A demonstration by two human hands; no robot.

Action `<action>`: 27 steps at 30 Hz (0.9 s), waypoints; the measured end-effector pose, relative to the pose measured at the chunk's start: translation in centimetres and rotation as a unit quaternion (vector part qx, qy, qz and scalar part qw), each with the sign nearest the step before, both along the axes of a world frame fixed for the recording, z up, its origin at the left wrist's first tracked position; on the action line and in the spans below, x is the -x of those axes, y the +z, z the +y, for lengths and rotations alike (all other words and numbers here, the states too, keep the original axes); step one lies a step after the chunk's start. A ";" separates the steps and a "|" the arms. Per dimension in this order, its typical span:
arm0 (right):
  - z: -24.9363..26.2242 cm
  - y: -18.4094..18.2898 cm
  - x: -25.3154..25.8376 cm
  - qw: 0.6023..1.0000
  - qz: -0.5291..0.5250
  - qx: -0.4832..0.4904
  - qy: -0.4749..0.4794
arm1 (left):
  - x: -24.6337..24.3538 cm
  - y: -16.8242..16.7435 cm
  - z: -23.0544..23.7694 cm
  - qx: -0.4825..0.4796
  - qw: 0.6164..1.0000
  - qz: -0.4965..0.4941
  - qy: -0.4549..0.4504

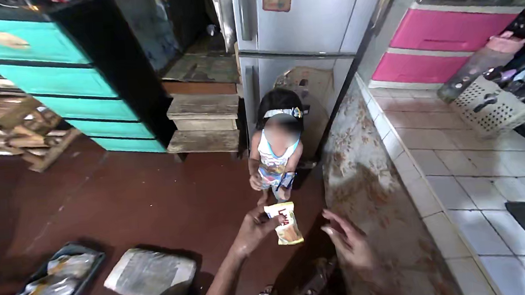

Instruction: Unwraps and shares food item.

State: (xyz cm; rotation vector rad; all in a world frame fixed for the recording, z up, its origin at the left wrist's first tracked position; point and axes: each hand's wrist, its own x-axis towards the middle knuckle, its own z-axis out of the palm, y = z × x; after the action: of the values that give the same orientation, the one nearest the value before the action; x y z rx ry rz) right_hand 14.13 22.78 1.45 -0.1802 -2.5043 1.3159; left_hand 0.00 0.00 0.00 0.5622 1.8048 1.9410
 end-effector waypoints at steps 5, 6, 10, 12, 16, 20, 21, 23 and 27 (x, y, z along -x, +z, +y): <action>-4.5 2.0 4.6 0.990 0.015 0.006 0.137 | -3.4 1.0 -1.8 0.073 0.992 0.094 -0.040; -5.0 1.8 4.5 0.990 0.007 0.001 0.144 | -3.8 1.0 -2.3 0.095 0.989 0.103 -0.037; -6.1 1.7 3.0 0.982 -0.057 -0.031 0.178 | -4.9 1.1 -3.3 0.180 0.973 0.138 -0.048; -6.3 2.0 2.1 0.976 -0.094 -0.052 0.189 | -5.2 1.2 -3.0 0.241 0.946 0.206 -0.068; -5.2 2.0 0.4 0.976 -0.100 -0.091 0.173 | -6.4 1.8 -0.9 0.310 0.891 0.319 -0.089; -4.0 0.7 -1.7 0.963 -0.077 -0.217 0.143 | -8.0 2.1 1.6 0.343 0.836 0.406 -0.137; -3.7 -0.5 -2.1 0.958 -0.008 -0.258 0.124 | -8.3 2.0 2.2 0.343 0.825 0.425 -0.145; -3.2 -1.6 -2.6 0.954 0.053 -0.276 0.105 | -8.7 1.8 3.0 0.324 0.810 0.469 -0.142; -2.5 -0.1 -3.0 0.988 -0.053 -0.093 0.110 | -8.9 1.0 3.6 0.263 0.762 0.585 -0.086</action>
State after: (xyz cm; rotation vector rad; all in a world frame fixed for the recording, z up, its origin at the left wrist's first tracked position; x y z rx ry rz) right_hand 17.18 20.30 1.37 0.0718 -2.7858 1.1663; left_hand 8.87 3.60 0.97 1.8979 2.6545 0.7583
